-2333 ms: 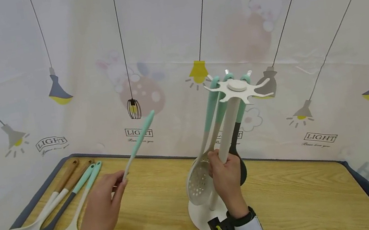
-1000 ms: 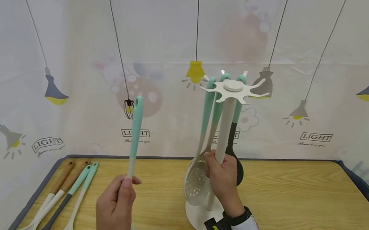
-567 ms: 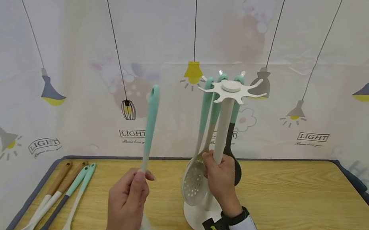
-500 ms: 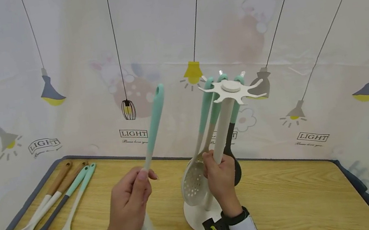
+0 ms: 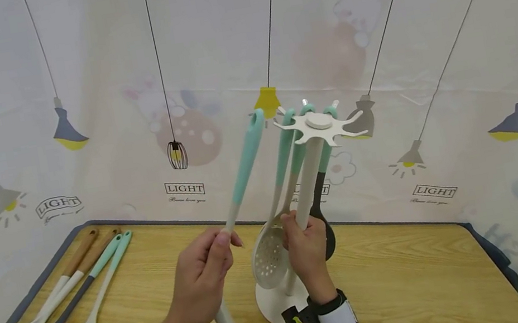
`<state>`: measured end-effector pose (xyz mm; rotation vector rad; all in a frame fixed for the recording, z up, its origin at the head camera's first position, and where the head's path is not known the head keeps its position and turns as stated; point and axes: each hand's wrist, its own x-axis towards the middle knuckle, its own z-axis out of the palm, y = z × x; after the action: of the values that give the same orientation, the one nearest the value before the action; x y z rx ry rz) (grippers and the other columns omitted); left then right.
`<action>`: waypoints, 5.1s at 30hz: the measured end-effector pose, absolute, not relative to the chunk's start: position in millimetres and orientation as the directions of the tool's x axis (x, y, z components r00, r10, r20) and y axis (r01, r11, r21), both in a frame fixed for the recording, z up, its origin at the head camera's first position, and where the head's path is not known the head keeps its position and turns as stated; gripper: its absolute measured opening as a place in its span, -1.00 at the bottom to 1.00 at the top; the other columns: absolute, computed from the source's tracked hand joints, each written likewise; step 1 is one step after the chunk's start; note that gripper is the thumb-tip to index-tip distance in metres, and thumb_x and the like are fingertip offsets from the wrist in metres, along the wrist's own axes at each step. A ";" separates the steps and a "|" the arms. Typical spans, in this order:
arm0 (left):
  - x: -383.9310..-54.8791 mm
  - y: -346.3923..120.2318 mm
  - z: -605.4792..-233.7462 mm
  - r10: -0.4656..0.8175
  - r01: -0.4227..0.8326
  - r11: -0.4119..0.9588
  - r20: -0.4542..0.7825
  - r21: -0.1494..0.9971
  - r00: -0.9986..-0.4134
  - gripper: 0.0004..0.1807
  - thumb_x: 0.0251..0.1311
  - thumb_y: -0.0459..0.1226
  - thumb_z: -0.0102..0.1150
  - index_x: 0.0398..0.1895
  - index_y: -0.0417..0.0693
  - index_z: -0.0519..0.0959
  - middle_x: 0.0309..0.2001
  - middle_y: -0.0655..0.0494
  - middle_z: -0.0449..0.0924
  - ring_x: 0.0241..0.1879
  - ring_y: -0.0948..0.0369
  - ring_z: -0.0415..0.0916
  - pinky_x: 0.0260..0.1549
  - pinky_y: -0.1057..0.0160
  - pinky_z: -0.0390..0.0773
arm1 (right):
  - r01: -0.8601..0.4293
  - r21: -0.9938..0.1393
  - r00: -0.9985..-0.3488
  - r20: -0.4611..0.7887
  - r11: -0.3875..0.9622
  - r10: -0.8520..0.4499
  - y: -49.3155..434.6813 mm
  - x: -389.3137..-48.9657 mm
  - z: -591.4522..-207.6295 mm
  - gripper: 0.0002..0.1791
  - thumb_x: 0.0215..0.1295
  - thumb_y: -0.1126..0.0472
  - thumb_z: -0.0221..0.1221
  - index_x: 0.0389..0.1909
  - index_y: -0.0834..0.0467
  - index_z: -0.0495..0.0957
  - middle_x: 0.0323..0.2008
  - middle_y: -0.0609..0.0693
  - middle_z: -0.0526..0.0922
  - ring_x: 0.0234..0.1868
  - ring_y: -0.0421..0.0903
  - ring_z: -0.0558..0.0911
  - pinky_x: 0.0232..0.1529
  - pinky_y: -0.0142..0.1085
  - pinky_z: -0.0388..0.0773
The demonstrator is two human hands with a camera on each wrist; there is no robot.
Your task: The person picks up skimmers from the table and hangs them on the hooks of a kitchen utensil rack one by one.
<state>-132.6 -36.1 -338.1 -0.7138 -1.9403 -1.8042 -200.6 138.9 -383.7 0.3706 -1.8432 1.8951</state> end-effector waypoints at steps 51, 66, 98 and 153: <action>-152.7 -5.5 -358.2 0.276 0.535 -0.057 0.528 0.843 -0.803 -0.71 0.49 -0.21 -0.23 -0.41 -0.11 0.37 -0.61 0.16 0.21 -0.65 0.33 0.18 -0.69 0.34 0.23 | -0.477 -0.878 -0.870 0.467 -0.031 0.156 138.4 -200.5 -383.1 -0.62 0.37 0.27 0.05 -0.66 0.31 0.32 -0.82 -0.02 0.17 -0.82 -0.18 0.16 -0.79 -0.26 0.09; -155.6 -1.5 -372.2 0.194 0.576 0.154 0.547 0.802 -0.814 -0.66 0.49 -0.11 -0.24 -0.47 0.04 0.40 -0.55 0.29 0.31 -0.47 0.31 0.34 -0.47 0.34 0.38 | -0.471 -0.882 -0.871 0.464 -0.005 0.161 138.4 -200.7 -382.6 -0.61 0.37 0.30 0.02 -0.69 0.27 0.30 -0.81 -0.01 0.21 -0.81 -0.16 0.20 -0.77 -0.26 0.15; -131.2 -23.4 -367.1 0.082 0.520 0.366 0.530 0.772 -0.844 -0.68 0.43 -0.09 -0.08 0.11 0.04 0.51 -0.01 0.27 0.52 0.07 0.34 0.44 0.06 0.18 0.44 | -0.471 -0.882 -0.871 0.466 0.007 0.154 137.5 -201.2 -383.1 -0.59 0.37 0.29 0.02 -0.71 0.26 0.30 -0.81 0.00 0.22 -0.80 -0.15 0.21 -0.76 -0.25 0.16; -146.0 -224.9 -432.8 -0.194 -0.191 0.925 -0.026 0.329 -0.981 -0.64 0.34 -0.15 0.07 -0.23 -0.38 0.45 -0.45 -0.14 0.39 -0.56 0.04 0.39 -0.64 0.12 0.33 | -0.479 -0.878 -0.871 0.473 -0.014 0.137 137.5 -200.6 -383.2 -0.54 0.38 0.26 0.05 -0.74 0.23 0.21 -0.83 -0.02 0.13 -0.83 -0.19 0.11 -0.80 -0.27 0.05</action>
<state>-146.0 -224.9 -432.8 0.3077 -3.0747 -0.5244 -200.6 137.5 -383.2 0.3542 -1.8444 1.9375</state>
